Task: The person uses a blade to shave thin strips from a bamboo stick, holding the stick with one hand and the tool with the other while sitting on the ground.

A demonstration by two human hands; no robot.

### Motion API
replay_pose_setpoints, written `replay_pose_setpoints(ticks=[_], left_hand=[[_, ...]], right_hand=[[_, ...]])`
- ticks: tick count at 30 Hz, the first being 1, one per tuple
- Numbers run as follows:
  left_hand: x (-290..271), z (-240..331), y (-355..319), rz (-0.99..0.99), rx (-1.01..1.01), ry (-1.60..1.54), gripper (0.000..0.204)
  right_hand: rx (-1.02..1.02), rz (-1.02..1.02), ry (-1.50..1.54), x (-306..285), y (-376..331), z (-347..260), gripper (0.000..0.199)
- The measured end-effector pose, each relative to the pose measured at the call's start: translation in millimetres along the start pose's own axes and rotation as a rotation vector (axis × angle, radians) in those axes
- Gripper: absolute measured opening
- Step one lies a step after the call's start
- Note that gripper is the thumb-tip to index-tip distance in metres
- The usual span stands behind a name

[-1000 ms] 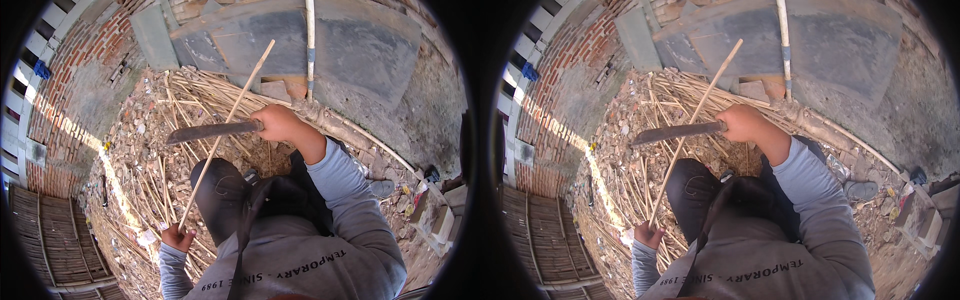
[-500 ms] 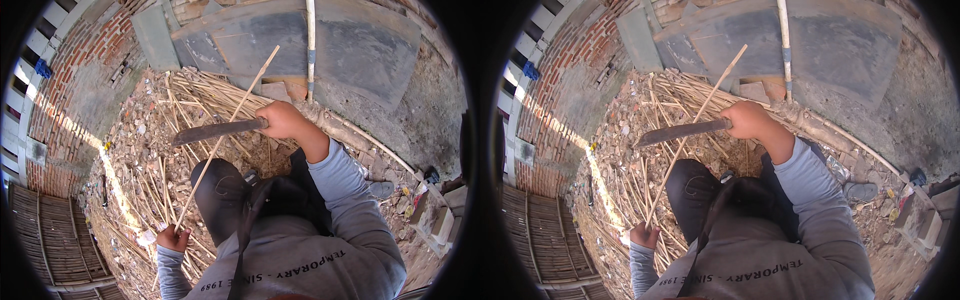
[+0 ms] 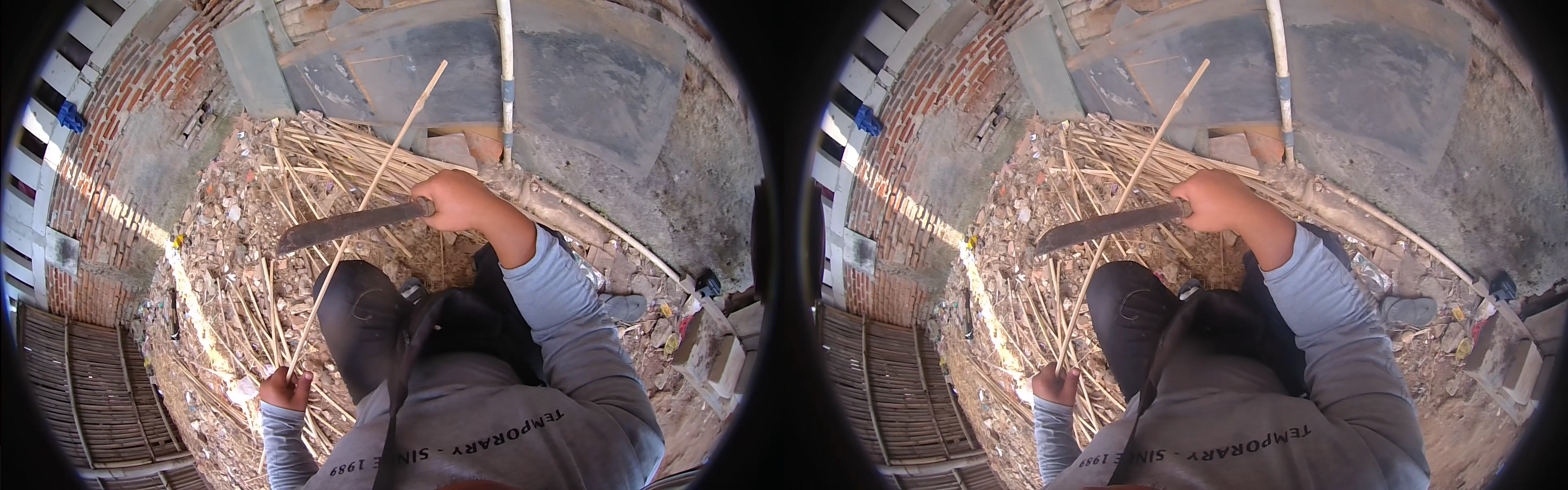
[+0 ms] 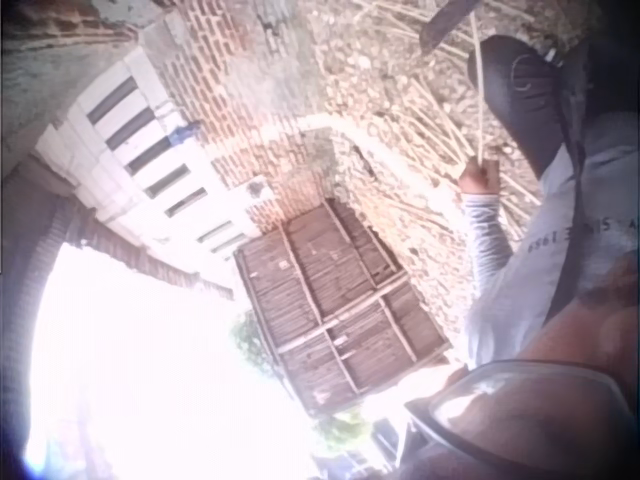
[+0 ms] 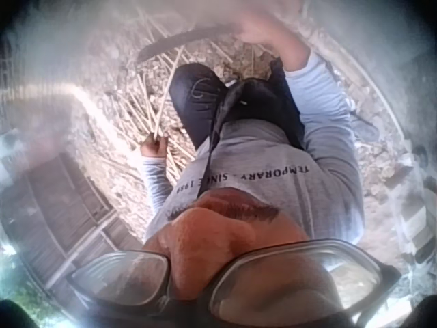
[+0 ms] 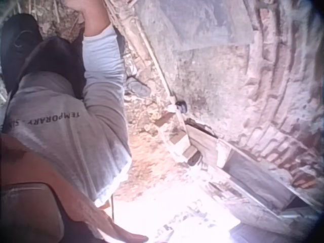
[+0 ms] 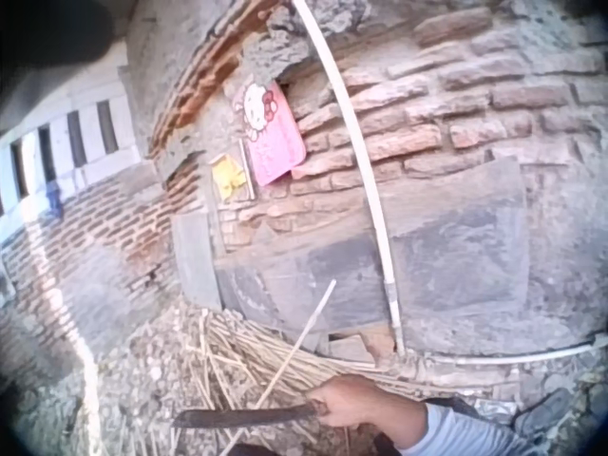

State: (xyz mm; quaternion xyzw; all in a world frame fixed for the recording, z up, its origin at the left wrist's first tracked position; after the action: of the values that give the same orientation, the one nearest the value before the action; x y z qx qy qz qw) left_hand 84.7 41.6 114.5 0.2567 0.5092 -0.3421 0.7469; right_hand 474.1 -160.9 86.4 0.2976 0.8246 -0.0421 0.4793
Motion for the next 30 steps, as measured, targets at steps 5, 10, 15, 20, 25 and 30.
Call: replay_pose_setpoints(ticks=[5,10,15,20,25,30], left_hand=[[-3,-8,-2,0.007,0.035,0.068,0.037],[6,-6,0,-0.024,0.019,0.036,0.033],[2,10,2,0.043,0.068,-0.015,0.034],[-2,1,-1,0.038,0.062,0.030,0.034],[7,-11,-3,0.052,0.090,-0.006,0.036],[17,-3,7,-0.025,0.031,-0.001,0.035]], right_hand=[[0.201,0.225,0.140,-39,-3,55,0.032],[0.233,0.304,0.204,-31,-6,65,0.037],[-0.040,0.064,0.006,-10,-2,2,0.027],[0.140,0.208,0.130,-31,-5,47,0.029],[0.365,0.391,0.183,-54,-18,72,0.038],[0.147,0.264,0.131,-29,-6,41,0.032]])
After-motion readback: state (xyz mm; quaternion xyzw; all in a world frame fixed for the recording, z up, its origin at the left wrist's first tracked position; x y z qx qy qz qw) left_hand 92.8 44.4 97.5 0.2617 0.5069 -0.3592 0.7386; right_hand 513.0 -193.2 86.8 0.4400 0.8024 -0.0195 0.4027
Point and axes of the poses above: each hand's wrist, its own y-axis towards the middle knuckle, its own x-axis out of the palm, z = x × y, the point moved 9 cm from there along y, towards the middle knuckle
